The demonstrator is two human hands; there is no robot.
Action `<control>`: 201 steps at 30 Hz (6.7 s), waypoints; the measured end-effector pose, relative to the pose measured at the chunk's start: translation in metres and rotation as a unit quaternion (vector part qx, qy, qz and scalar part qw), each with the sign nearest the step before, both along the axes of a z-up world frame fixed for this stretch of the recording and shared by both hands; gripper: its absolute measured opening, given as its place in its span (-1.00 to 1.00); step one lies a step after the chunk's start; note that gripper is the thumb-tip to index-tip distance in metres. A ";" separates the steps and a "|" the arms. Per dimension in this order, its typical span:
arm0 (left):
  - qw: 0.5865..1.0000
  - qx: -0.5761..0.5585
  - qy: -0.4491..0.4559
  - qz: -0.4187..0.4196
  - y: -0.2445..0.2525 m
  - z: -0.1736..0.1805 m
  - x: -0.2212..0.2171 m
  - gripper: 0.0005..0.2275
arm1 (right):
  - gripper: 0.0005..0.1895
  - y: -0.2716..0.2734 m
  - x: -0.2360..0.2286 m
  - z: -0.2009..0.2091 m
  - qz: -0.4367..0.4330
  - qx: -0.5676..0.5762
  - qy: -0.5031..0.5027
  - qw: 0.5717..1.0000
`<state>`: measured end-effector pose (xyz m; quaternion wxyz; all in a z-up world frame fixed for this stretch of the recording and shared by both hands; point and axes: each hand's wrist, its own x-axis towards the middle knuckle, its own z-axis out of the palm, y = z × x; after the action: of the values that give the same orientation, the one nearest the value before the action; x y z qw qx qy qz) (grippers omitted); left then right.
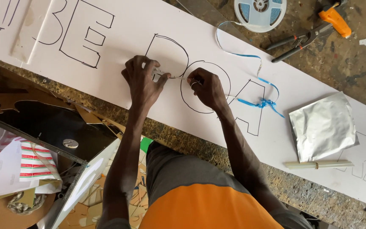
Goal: The person retrieves a small bag of components from a drawer and places it on a workbench. They then use pliers to cut a length of LED strip and proceed to bend and fit the strip along the outlines of letters drawn on a large white board.
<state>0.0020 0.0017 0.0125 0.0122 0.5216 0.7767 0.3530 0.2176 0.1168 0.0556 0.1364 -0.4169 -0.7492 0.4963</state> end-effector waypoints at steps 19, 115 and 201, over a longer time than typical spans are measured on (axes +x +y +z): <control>0.937 0.112 -0.308 -0.119 -0.032 -0.002 -0.044 -0.75 | -0.80 0.004 0.004 -0.007 -0.006 -0.044 0.047 0.998; 0.908 0.137 -0.381 -0.108 -0.015 0.023 0.009 -0.93 | -0.80 -0.009 -0.032 0.034 0.141 -0.107 0.160 0.971; 0.987 -0.007 0.156 -0.035 -0.033 -0.010 0.028 -0.55 | -0.78 0.003 -0.028 0.008 0.042 -0.099 -0.037 0.994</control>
<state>0.0301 -0.0316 0.0029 -0.0930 0.5973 0.7527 0.2610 0.1900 0.1194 0.0638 0.0461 -0.4141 -0.7181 0.5574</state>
